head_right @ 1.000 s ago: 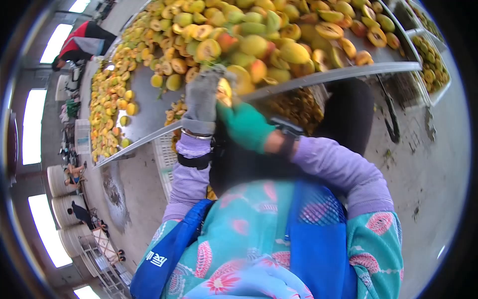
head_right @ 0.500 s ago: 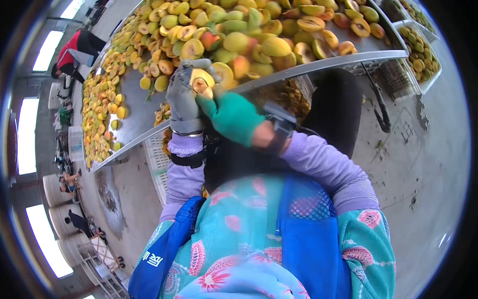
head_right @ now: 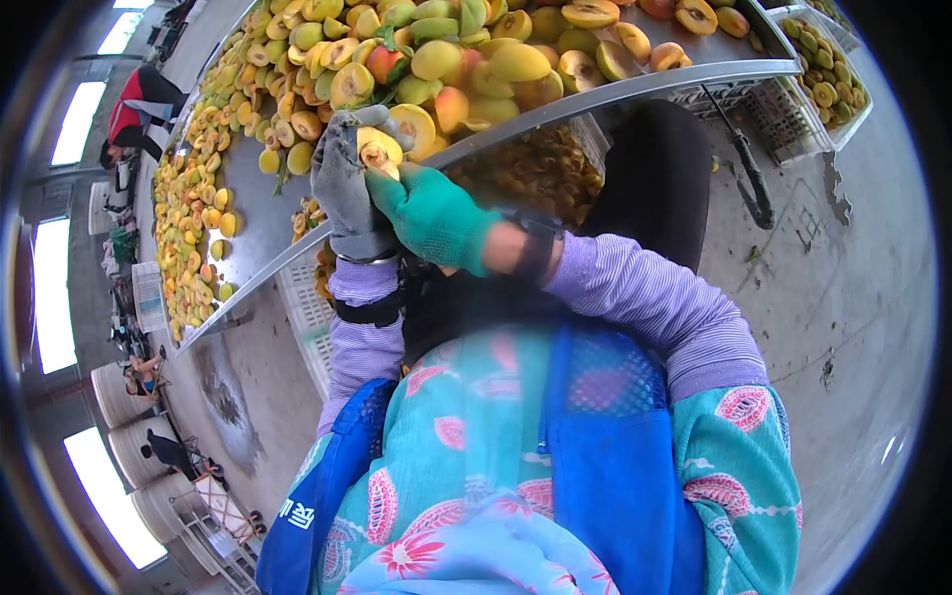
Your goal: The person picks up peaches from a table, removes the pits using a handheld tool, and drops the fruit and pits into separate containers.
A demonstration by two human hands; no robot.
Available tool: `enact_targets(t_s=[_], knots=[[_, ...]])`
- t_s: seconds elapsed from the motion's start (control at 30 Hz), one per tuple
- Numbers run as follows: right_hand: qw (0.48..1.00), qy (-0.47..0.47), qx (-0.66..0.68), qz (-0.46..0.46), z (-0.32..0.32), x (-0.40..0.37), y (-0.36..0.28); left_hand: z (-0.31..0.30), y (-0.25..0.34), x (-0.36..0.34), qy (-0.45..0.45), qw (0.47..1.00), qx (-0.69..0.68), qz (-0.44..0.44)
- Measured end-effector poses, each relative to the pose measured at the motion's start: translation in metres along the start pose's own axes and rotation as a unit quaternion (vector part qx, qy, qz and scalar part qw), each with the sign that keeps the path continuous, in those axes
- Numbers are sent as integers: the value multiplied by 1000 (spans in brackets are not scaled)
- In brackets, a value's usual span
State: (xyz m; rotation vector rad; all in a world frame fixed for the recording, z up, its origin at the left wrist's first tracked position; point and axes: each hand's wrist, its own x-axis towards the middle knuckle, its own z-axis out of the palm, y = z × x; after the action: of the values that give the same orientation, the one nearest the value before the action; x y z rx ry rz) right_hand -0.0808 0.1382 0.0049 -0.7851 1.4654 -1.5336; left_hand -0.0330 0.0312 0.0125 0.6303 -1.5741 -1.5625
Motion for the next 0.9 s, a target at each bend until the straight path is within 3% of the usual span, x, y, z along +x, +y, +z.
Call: enact_targets(t_s=[0.07, 0.13, 0.17, 0.2, 0.23, 0.27, 0.3, 0.33, 0.4, 0.43, 0.47, 0.5, 0.57, 0.63, 0.7, 0.73, 0.77, 0.8, 0.83, 0.87, 0.9], knots=[[990, -38, 103, 94, -6, -3, -15, -2, -2, 3, -13, 1000, 12, -19], [963, -83, 171, 190, -13, -2, -20, -1, 4, 12, -63, 991, 49, -111], [954, -74, 216, 191, -12, -3, -16, -2, 5, 19, -89, 981, 65, -157], [944, -65, 261, 192, -8, -2, -10, -9, 1, 31, -182, 958, 209, -78], [931, -56, 305, 192, -2, 0, -6, -11, -7, 37, -179, 954, 238, -26], [945, 2, 284, 166, 8, 4, -6, -13, -15, 42, -175, 947, 267, 27], [982, 35, 186, 8, 9, 12, 6, -15, -18, 45, -170, 936, 297, 82], [983, 66, 84, -151, 9, 24, 13, 6, -1, 36, -52, 988, 143, -41], [987, -54, 100, 116, -12, 24, 10, 4, -1, 26, -44, 989, 119, -78], [993, -57, 65, 84, -18, 24, 14, 3, -2, 22, -42, 988, 106, -100], [996, -62, 25, 55, -25, 27, 22, 2, -2, 17, -116, 983, 142, -26], [997, -69, -17, 27, -29, 28, 26, 0, -9, 18, -122, 979, 165, 1], [994, -56, 69, 68, -23, 30, 31, -2, -23, 25, -137, 966, 212, 60], [967, -89, 203, 129, -25, 20, 5, 8, -16, 25, -82, 993, 65, -58], [955, -104, 216, 176, -31, 23, -2, 10, -19, 28, -62, 993, 37, -88], [957, -116, 194, 182, -33, 26, 1, -1, -25, 37, -119, 987, 100, -29], [962, -117, 167, 181, -40, 29, 5, -15, -26, 34, -161, 885, 386, 204], [899, -293, 305, 114, -46, 46, 65, -10, -8, 26, -166, 660, 586, 440], [942, -296, 141, -66, -37, 65, 93, -15, -1, 22, -178, 777, 471, 377], [930, -192, -159, -272, -30, 84, 121, -7, -6, 26, -178, 846, 361, 350], [860, -41, -331, -387, -23, 102, 149, -12, -39, 37, -128, 881, 341, 300]])
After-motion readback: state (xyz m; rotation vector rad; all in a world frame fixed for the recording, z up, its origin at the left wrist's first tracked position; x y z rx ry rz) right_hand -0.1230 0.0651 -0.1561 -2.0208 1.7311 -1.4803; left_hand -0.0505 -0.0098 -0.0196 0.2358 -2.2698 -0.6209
